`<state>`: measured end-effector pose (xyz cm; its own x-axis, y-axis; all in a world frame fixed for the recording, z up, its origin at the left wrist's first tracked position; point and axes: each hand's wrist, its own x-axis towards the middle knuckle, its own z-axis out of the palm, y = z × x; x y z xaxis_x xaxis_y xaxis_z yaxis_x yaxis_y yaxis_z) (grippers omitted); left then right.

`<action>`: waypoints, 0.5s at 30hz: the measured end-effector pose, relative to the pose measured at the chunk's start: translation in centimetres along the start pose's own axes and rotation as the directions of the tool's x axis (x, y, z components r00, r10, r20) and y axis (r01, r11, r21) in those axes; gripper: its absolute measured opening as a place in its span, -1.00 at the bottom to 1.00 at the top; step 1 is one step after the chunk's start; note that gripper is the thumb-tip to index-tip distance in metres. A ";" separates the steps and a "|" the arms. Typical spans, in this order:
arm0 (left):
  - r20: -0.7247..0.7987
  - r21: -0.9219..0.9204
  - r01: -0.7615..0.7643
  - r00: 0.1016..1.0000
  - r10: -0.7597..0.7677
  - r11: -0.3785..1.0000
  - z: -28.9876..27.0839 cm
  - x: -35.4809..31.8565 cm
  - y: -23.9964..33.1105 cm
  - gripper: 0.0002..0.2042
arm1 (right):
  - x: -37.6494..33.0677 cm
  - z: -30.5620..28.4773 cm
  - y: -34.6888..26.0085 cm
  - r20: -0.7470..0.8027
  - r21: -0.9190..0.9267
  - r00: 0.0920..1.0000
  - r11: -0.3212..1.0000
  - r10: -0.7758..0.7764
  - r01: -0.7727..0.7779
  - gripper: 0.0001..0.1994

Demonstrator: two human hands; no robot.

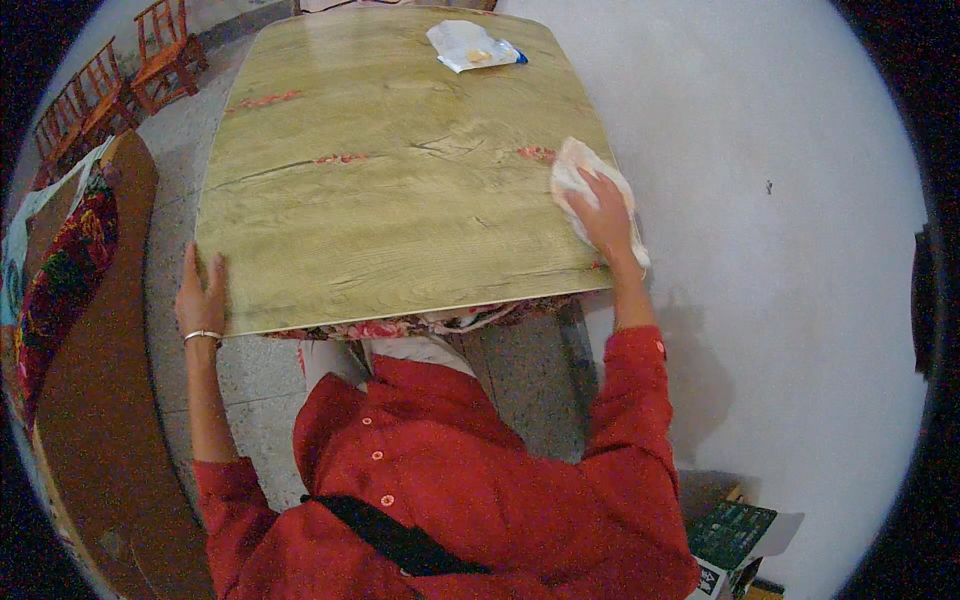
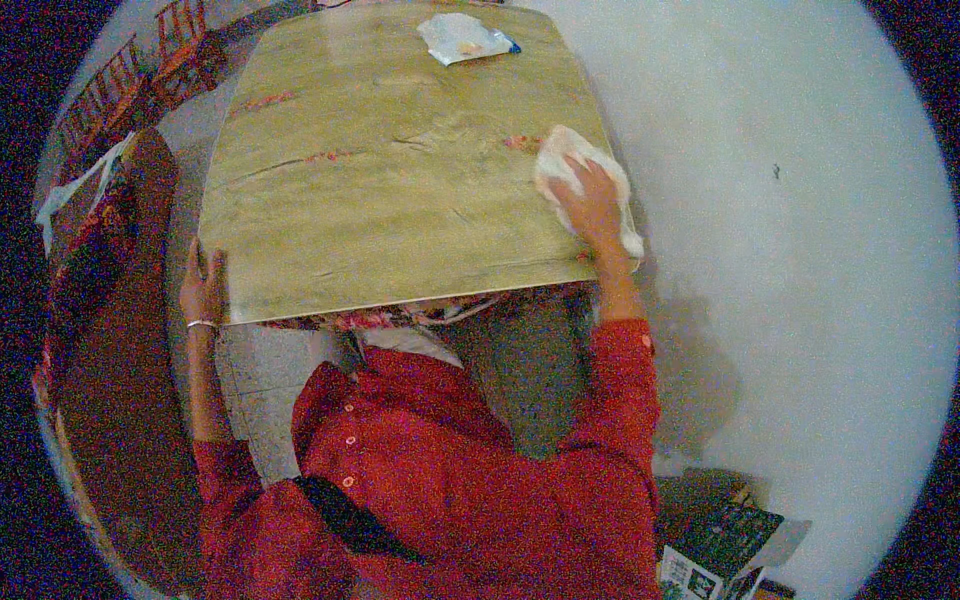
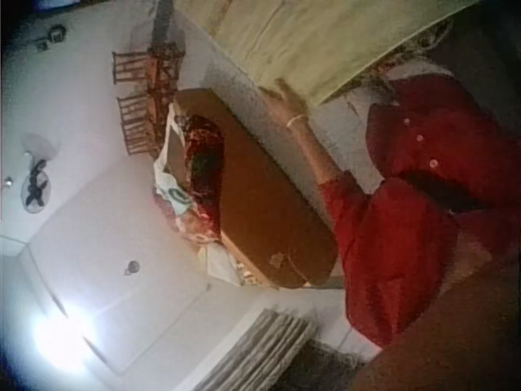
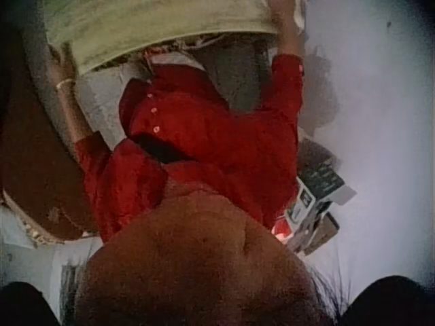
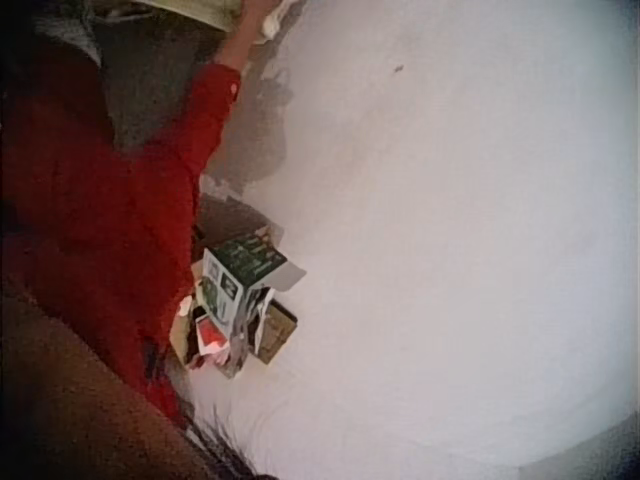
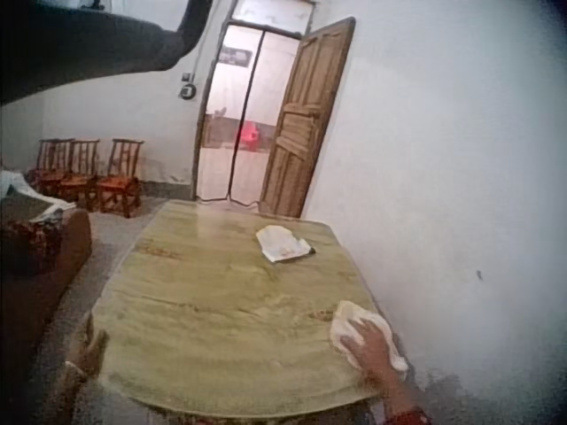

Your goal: The person wipes the surface of a wooden table using a white cloth. They move around the table to clean different sections and briefly walk away to discard a small packet before returning to continue wiping the table surface.

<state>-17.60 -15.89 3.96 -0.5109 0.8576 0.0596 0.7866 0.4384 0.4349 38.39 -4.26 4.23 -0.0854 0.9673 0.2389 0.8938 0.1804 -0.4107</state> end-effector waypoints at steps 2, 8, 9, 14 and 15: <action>0.003 0.000 0.012 1.000 -0.012 1.000 0.1 -0.2 -0.3 -0.40 | 0.3 1.7 -1.6 0.018 -0.006 0.996 0.997 -0.082 0.082 -0.46; -0.003 0.034 0.013 1.000 -0.013 0.999 -1.3 -0.8 -0.1 -0.39 | -5.7 -0.3 -5.0 0.042 0.069 0.981 0.980 -0.190 0.187 -0.47; 0.003 0.040 0.022 1.000 -0.022 0.999 -1.7 -1.0 0.5 -0.39 | -6.3 -1.2 -4.3 0.032 0.073 0.984 0.982 -0.177 0.175 -0.48; -0.122 -0.004 -0.049 0.991 0.048 0.999 -1.4 -1.7 -0.7 -0.41 | -3.0 -1.6 2.9 -0.036 0.022 0.999 0.999 -0.031 0.032 -0.51; -0.147 -0.028 -0.097 0.985 0.092 0.995 -0.8 -1.3 -1.5 -0.42 | -1.6 -1.1 3.5 -0.063 0.014 0.998 1.000 0.027 -0.026 -0.49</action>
<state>-18.38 -17.93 3.97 -0.4819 0.8452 0.2312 0.8226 0.3454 0.4518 42.12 -5.38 3.35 -0.0333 0.9586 0.2827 0.8892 0.1575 -0.4295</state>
